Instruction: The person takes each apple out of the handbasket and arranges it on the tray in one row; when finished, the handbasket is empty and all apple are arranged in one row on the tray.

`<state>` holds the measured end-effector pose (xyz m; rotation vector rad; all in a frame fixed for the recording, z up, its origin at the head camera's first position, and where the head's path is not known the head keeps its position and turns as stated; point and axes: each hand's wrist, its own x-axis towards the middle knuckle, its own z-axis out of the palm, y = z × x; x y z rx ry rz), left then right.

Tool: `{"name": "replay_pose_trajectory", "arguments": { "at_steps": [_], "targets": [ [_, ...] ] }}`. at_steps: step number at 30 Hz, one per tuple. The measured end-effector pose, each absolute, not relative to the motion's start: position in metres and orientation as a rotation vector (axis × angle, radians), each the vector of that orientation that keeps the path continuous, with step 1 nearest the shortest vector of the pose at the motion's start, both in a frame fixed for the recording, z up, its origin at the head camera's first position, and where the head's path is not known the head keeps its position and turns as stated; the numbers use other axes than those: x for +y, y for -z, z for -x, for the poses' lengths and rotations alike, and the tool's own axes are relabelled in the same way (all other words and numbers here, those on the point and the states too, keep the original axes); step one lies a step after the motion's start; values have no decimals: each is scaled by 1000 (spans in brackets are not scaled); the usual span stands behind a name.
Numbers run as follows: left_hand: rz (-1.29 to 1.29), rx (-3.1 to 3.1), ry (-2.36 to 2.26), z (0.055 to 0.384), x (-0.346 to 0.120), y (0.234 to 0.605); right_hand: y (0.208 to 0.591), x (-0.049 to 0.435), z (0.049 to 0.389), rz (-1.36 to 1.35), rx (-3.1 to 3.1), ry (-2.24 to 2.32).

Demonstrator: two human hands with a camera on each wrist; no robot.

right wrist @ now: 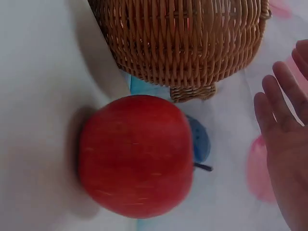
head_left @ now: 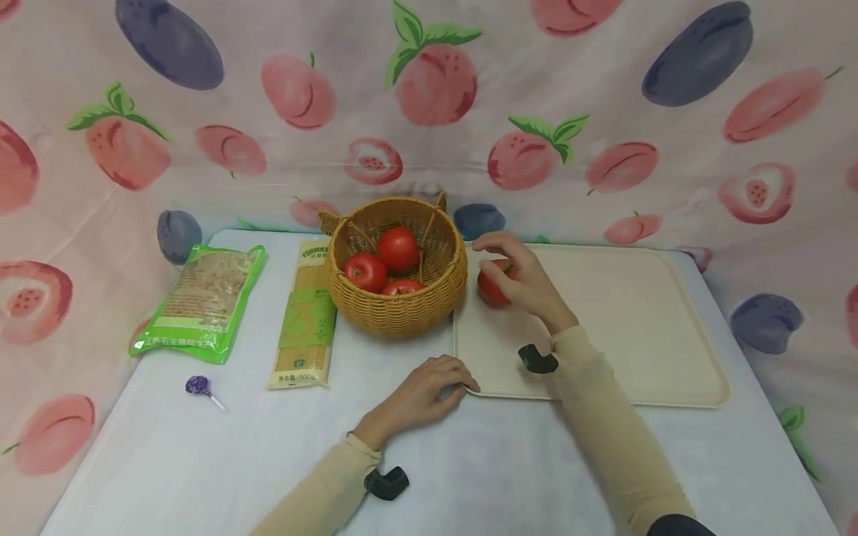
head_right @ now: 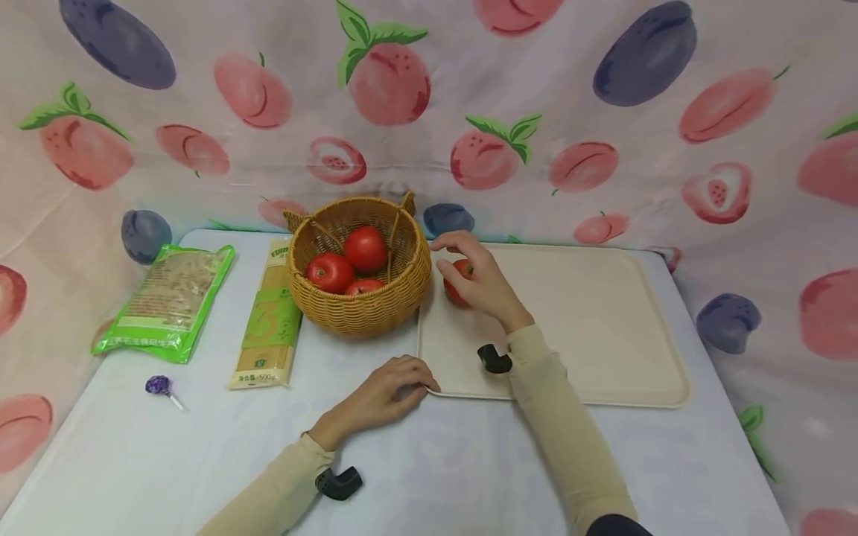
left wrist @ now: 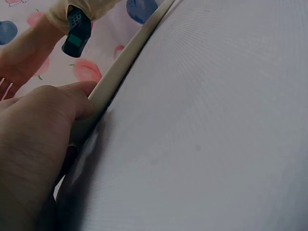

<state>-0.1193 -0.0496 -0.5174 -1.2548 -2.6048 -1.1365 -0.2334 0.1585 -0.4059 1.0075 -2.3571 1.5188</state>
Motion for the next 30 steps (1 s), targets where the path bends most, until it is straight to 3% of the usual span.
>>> {"name": "replay_pose_trajectory", "arguments": {
  "at_steps": [11,20,30],
  "targets": [
    [1241,-2608,1122,121,-53,518,402,146,255,-1272,-2398,-1337],
    [1257,-2601,1143,121,-51,522,367,128,233,-1317,-2474,-1367],
    [1270,-2612,1138,120,-50,519,384,121,249,-1353,-2483,-1334]
  ]
}}
